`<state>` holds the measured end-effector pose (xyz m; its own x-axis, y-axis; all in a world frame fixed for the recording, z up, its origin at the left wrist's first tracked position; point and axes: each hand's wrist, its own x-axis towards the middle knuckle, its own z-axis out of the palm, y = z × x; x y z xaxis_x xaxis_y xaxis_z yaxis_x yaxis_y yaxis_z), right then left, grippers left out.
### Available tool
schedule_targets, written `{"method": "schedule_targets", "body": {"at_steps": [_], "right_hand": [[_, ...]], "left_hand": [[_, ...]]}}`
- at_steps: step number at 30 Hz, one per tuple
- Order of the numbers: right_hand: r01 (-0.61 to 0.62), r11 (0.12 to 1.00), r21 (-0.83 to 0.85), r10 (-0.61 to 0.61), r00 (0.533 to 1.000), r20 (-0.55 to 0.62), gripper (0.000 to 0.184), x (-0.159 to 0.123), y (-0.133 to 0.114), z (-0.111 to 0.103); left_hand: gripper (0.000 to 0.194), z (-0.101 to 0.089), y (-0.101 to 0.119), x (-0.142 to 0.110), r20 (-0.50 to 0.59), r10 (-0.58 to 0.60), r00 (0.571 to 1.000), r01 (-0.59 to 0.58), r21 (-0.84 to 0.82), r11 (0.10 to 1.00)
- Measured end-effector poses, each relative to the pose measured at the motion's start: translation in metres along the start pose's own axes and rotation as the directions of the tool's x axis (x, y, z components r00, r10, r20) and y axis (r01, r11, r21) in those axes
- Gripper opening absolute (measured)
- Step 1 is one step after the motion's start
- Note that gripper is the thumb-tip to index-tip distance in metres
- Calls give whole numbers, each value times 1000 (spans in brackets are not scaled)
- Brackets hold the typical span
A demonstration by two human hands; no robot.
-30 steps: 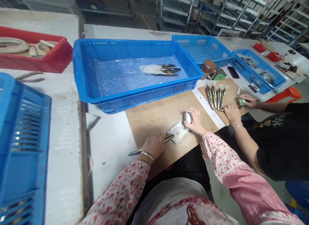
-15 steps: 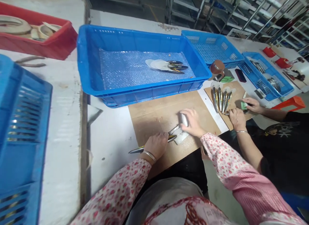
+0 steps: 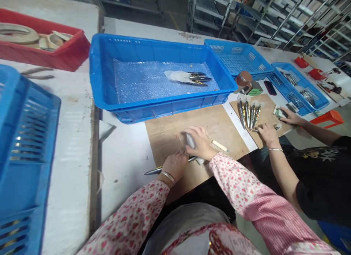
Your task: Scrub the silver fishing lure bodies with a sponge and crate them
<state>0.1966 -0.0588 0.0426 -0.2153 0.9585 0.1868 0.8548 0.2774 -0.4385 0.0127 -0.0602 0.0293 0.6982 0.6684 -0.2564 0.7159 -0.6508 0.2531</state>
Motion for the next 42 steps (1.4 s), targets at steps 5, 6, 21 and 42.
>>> {"method": "schedule_targets", "body": {"at_steps": [5,6,21,42], "right_hand": [[-143,990,-16,143,990,1,58,-9,21,-12],[-157,987,-33,157,988,-3,58,-8,18,-11],[-109,993,-38,108,994,-21,56,1,-6,2],[-90,996,2,90,995,-48,54,-7,17,-3]], "left_hand": [[28,1,1,0,-4,-6,1000,6,-32,999],[28,1,1,0,0,-7,1000,7,-31,1000],[33,0,1,-1,-7,-12,1000,12,-18,1000],[29,0,0,1,-6,-23,1000,23,-46,999]]}}
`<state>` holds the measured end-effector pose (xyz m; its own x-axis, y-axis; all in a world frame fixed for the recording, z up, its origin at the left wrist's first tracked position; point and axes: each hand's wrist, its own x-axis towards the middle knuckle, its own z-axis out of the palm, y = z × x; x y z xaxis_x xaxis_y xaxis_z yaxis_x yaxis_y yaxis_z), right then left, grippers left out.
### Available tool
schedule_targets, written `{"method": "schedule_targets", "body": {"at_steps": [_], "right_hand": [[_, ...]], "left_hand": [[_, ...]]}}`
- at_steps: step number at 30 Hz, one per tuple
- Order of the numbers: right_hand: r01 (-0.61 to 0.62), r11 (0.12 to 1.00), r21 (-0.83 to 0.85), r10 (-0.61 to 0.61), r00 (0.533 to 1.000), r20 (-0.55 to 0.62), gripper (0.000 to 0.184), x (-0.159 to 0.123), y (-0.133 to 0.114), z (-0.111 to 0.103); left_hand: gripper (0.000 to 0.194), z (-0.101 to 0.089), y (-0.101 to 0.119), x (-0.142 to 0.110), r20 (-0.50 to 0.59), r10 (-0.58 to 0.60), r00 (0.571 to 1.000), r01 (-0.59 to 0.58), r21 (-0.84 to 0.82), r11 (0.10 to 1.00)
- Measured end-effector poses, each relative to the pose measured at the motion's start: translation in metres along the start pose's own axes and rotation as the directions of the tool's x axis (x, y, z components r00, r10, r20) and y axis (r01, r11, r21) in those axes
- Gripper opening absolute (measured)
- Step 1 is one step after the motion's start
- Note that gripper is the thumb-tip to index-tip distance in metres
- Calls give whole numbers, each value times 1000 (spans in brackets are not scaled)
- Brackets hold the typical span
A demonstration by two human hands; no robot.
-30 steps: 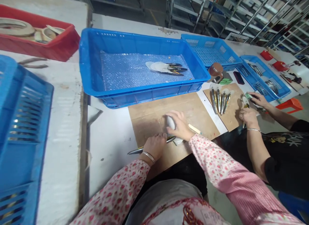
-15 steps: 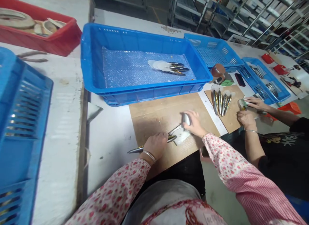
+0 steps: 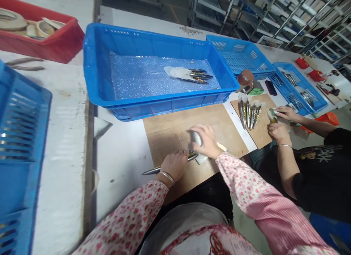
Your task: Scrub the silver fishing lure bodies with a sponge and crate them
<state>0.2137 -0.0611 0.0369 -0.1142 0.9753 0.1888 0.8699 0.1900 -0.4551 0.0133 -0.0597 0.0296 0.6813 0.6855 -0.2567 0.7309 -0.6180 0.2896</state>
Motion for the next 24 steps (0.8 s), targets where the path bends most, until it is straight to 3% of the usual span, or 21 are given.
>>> {"method": "schedule_targets", "body": {"at_steps": [3,7,9,12,14,19,24], "right_hand": [[70,996,55,-70,998,-7,55,2,2,3],[-22,997,77,29,995,-92,51,-6,24,-3],[-34,998,58,39,995,-93,51,-3,17,1],[67,996,50,-67,998,-4,56,8,-7,11],[96,993,72,-98,995,12,57,9,-9,10],[-55,996,71,62,994,-94,55,-4,16,-1],[66,993,100,-57,994,-89,55,11,-17,18]], "left_hand": [[30,0,0,-1,-10,3,1000,-2,12,1000],[28,-1,1,-1,-25,15,1000,-15,2,1000],[27,-2,1,0,-18,8,1000,-8,5,1000],[29,-2,1,-1,-8,-2,1000,2,26,1000],[29,-1,0,-2,-14,5,1000,-4,33,999],[27,2,0,-1,-30,3,1000,-3,10,1000],[30,-3,0,1,16,-22,1000,22,17,1000]]}}
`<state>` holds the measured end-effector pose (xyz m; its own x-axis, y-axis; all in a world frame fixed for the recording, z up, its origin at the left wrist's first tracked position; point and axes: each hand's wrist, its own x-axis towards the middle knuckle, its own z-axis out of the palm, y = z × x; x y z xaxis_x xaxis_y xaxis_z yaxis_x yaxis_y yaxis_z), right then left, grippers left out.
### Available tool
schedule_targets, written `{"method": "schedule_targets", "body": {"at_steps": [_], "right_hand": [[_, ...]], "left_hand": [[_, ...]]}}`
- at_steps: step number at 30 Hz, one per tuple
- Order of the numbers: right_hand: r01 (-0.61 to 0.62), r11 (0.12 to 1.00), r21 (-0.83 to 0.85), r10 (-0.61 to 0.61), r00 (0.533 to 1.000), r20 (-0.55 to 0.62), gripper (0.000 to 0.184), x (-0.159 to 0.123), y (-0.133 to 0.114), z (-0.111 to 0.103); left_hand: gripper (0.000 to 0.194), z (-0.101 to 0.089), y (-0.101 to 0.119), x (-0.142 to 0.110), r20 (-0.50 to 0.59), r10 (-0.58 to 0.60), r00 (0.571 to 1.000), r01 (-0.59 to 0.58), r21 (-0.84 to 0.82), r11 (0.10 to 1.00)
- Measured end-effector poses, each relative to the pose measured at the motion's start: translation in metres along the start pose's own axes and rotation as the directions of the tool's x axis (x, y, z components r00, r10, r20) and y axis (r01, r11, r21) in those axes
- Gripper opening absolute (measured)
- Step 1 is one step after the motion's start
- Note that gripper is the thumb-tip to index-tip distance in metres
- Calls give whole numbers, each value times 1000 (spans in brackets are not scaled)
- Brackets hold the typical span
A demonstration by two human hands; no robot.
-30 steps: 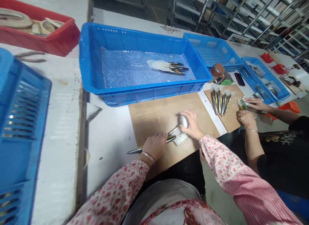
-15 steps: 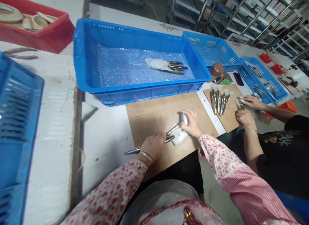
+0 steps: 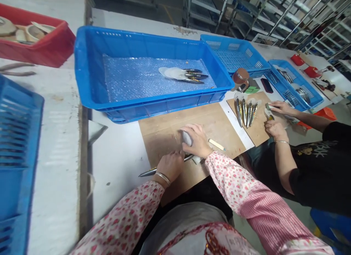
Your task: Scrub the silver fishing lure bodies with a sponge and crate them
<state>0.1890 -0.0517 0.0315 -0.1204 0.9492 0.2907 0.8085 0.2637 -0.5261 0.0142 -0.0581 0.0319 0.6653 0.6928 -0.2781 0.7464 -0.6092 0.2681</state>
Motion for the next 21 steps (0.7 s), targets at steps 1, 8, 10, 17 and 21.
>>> {"method": "schedule_targets", "body": {"at_steps": [1,8,10,17,21], "right_hand": [[-30,999,20,30,999,-40,52,3,-1,1],[-377,925,35,363,856,-368,48,-11,49,-39],[-390,919,-48,363,890,-276,48,-16,52,-41],[-469,871,-147,455,882,-123,51,-43,-2,-19],[-426,890,-160,420,905,-75,50,-41,-6,-23]], "left_hand": [[30,-1,0,-1,7,-9,1000,9,0,1000],[35,-6,19,-13,99,-65,993,97,-373,923],[33,-4,29,-14,90,-75,993,109,-467,878],[28,13,38,-11,72,-113,991,134,-503,854],[28,14,36,-10,72,-98,993,122,-511,851]]}}
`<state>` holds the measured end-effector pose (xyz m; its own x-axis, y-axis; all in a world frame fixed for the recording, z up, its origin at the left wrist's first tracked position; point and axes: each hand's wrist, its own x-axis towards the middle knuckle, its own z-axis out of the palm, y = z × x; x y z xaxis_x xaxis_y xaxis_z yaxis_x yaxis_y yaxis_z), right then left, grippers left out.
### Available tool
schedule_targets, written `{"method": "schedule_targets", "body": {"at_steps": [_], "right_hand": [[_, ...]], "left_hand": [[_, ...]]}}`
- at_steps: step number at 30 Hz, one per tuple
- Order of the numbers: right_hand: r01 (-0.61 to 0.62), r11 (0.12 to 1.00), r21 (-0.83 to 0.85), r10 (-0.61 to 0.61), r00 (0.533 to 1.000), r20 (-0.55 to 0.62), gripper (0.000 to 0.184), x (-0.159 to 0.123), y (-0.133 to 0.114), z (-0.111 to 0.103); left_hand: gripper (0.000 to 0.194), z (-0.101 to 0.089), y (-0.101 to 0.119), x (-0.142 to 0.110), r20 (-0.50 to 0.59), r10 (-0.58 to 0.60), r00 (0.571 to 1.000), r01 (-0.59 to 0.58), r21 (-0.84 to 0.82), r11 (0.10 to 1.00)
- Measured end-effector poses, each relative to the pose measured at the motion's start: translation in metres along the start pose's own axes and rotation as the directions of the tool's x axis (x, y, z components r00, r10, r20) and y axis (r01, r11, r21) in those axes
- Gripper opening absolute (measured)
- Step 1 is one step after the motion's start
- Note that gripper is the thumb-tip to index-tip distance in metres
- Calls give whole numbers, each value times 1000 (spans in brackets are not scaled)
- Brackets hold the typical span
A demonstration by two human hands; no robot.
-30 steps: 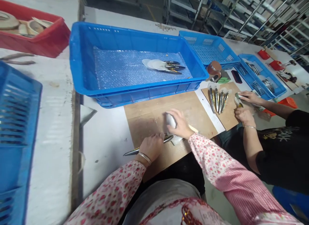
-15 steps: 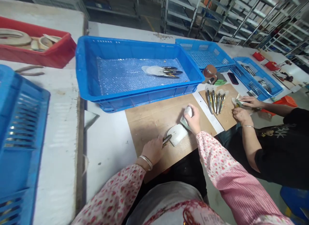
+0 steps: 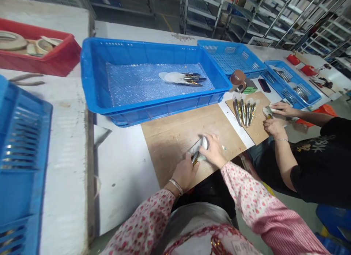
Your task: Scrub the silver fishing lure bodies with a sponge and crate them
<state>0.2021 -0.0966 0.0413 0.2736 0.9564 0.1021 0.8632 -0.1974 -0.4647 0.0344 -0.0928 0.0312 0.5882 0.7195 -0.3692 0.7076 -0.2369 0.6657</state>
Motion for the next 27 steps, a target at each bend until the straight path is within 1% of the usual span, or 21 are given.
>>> {"method": "schedule_targets", "body": {"at_steps": [2,4,5,7,9,10,12,14,15,18,19,22,24,25,27], "right_hand": [[-49,997,-60,48,998,-27,48,10,5,-4],[-57,993,-105,52,997,-52,48,15,6,-6],[-30,993,-110,26,999,-42,49,16,6,-7],[42,995,-89,-40,999,28,51,13,3,-5],[53,996,-74,-47,995,83,51,13,1,-4],[22,996,-86,-16,997,78,50,15,1,-3],[-65,988,-137,68,998,15,49,20,2,-3],[-101,979,-179,97,995,-33,49,22,2,-4],[-83,979,-184,80,996,-27,49,22,1,-4],[6,988,-151,1,999,48,49,18,0,-3],[13,989,-150,-5,999,53,48,18,0,-4],[-47,979,-198,42,999,-30,47,19,0,-4],[-56,977,-207,45,997,-56,48,18,-1,-4],[-35,981,-193,29,999,-35,48,16,-2,-3],[18,989,-145,-12,999,41,48,13,-1,-2]], "left_hand": [[28,-1,1,-1,-5,-11,1000,11,16,1000],[28,-1,2,-2,-5,-19,1000,19,14,1000],[28,-1,3,-2,-2,-15,1000,15,8,1000],[27,-1,2,-2,2,4,1000,-4,2,1000],[28,0,1,-2,2,10,1000,-11,12,1000],[28,1,1,-2,-2,8,1000,-8,22,1000],[27,2,1,-2,-15,-3,1000,3,39,999],[25,3,1,-2,-25,-6,1000,7,47,999],[25,4,2,-2,-28,-3,1000,4,49,999],[23,5,2,-2,-37,6,999,-4,58,998],[23,5,2,-2,-42,5,999,-2,65,998],[24,5,2,-2,-54,-6,999,10,80,997],[25,5,2,-2,-53,-8,999,12,75,997],[26,5,2,-2,-47,-4,999,8,70,998],[28,4,2,-2,-37,12,999,-9,62,998]]}}
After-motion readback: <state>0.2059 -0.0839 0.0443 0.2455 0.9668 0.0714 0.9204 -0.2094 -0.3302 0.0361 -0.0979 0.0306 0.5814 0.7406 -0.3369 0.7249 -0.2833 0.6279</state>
